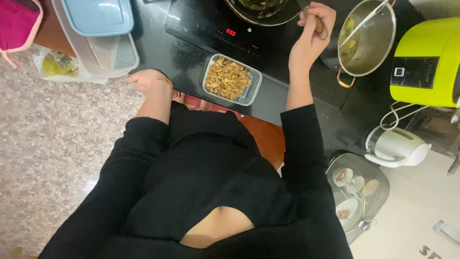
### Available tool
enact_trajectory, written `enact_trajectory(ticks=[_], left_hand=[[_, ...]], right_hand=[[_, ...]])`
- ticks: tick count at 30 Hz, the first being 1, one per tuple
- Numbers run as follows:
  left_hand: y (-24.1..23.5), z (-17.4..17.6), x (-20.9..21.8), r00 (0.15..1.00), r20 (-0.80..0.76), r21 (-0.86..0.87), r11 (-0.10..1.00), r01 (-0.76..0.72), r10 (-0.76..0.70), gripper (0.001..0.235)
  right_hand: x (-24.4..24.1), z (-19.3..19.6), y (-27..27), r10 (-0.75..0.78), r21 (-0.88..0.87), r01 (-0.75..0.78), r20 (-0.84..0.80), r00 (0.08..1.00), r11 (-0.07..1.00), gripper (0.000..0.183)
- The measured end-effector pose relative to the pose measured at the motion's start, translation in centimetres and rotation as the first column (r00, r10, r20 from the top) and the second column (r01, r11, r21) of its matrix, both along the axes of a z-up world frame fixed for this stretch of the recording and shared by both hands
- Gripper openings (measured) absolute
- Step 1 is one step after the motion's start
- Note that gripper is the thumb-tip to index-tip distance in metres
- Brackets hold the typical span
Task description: The person scoops cooked food from a frying pan into a plastic container using a large spoon.
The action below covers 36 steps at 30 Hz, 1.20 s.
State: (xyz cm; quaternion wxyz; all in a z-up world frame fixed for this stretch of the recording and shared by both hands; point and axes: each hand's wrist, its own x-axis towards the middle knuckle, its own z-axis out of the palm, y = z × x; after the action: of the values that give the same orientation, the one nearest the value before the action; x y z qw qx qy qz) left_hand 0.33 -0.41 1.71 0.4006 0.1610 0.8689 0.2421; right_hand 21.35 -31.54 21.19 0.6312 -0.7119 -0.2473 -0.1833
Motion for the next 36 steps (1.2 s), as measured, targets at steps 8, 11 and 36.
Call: enact_trajectory(ticks=[8, 11, 36], left_hand=[[0.0, 1.2, 0.0, 0.998, 0.058, -0.02, 1.0, 0.002, -0.001, 0.087], [0.2, -0.2, -0.1, 1.0, 0.022, -0.022, 1.0, 0.002, -0.001, 0.087], [0.2, 2.3, 0.5, 0.994, 0.071, -0.078, 0.994, -0.077, 0.082, 0.087]], right_hand=[[-2.5, 1.1, 0.4, 0.013, -0.01, -0.014, -0.099, 0.995, 1.0, 0.016], [-2.9, 0.8, 0.1, 0.0, 0.019, 0.003, -0.154, 0.988, 1.0, 0.013], [-9.6, 5.4, -0.3, 0.052, 0.085, -0.043, -0.11, 0.993, 0.995, 0.015]])
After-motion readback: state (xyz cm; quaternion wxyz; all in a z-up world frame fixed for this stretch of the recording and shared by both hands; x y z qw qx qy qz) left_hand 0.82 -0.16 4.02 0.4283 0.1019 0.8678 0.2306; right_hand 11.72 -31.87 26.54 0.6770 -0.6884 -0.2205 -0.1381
